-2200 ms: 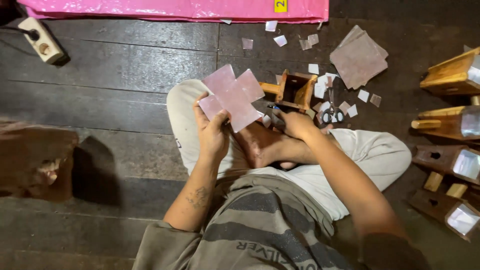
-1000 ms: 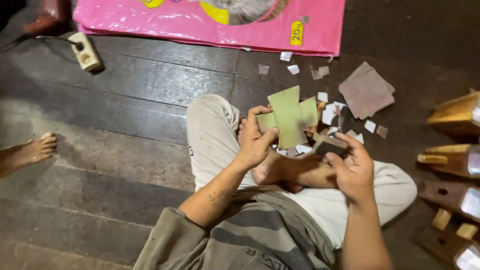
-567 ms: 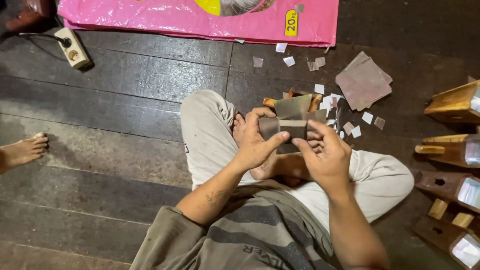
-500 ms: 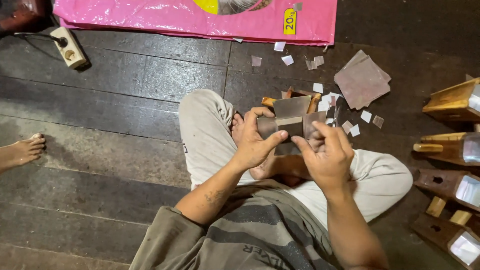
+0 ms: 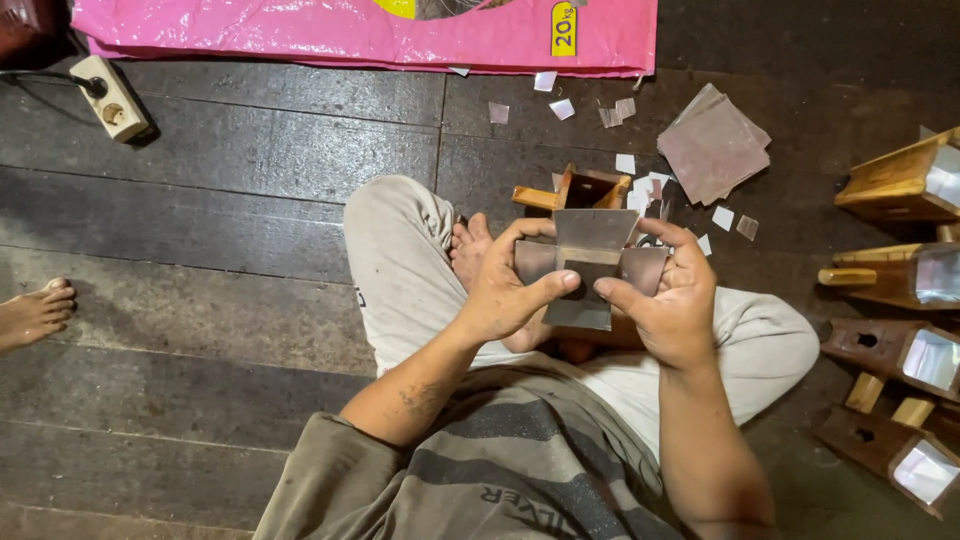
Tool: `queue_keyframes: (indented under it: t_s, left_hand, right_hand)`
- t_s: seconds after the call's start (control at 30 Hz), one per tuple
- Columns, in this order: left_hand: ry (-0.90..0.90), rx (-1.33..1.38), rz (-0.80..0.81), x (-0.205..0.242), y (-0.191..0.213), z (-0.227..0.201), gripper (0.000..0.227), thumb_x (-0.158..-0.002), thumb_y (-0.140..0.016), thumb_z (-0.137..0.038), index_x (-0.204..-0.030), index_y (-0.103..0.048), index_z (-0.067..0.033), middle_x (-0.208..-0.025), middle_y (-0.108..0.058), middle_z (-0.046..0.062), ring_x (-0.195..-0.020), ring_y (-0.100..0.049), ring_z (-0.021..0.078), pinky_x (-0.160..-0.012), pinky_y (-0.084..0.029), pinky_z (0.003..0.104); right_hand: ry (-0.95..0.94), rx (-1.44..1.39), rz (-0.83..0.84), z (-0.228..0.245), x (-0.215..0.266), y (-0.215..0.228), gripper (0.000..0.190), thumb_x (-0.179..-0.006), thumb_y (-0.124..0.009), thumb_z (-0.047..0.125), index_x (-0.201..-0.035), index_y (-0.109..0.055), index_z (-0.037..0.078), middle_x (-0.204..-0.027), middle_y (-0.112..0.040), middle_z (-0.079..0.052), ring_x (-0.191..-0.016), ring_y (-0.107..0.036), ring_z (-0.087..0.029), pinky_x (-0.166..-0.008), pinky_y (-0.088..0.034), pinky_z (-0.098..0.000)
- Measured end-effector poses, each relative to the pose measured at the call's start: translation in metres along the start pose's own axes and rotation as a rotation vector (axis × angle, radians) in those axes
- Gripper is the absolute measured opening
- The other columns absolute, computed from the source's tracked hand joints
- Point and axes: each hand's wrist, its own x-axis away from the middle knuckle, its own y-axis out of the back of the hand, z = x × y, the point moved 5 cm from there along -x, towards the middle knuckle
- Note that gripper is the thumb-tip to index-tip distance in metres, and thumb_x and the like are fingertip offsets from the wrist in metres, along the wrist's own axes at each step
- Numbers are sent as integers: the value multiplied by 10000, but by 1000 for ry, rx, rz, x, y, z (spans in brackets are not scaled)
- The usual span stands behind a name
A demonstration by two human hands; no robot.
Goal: Cutting thin reflective sheets into specific shapes using scissors for a woodworking project
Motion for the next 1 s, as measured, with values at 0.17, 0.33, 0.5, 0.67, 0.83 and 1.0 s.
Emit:
queue_keyframes:
  t_s: [0.17,0.33,0.5,0.67,0.83,1.0]
  left_hand:
    - [34,143,10,1,-7,-6,485,-752,-903,-71,-1174,-670,-33,-955,-649,36,-871,-600,66,-823,-511,231]
    - [41,164,33,-4,-8,-11,462,-771,-891,-60,-1179,-675,-30,-881,-664,20,-812,-633,43,-748,-525,203]
    - [65,216,25,-3,-11,-17,435,-792,-873,-35,-1177,-673,-14,-864,-681,38,-791,-645,46,-736,-536,206]
    - [43,233,17,-2,-11,-17,438,-795,-868,-27,-1186,-673,-3,-864,-686,54,-792,-644,54,-731,-542,208]
    - [29,219,12,1,-8,-9,436,-796,-875,-35,-1182,-675,-3,-859,-685,58,-791,-648,58,-728,-547,214]
    - [42,271,16,2,-12,-16,437,-802,-866,-17,-1188,-662,8,-856,-682,73,-794,-656,73,-739,-555,222]
  right_hand:
    - [-22,14,-63,-15,6,16,617,-703,-913,-16,-1222,-580,-13,-901,-689,-99,-718,-667,-85,-607,-609,-236]
    - [-6,28,-69,-9,9,14,540,-716,-914,11,-1178,-634,-12,-844,-712,-111,-724,-673,-99,-637,-604,-244]
    - [2,-11,-91,-4,10,11,544,-704,-918,5,-1166,-632,-24,-841,-712,-128,-747,-687,-120,-675,-611,-271]
    - [35,-39,-109,6,9,5,505,-742,-907,36,-1153,-618,-21,-777,-686,-83,-685,-666,-92,-632,-577,-229]
    - [47,-12,-87,13,10,2,517,-739,-908,32,-1156,-607,-18,-737,-664,-77,-653,-660,-85,-598,-572,-217]
    - [50,40,-58,19,11,-1,533,-730,-907,33,-1158,-592,-14,-680,-650,-88,-592,-668,-95,-570,-566,-201]
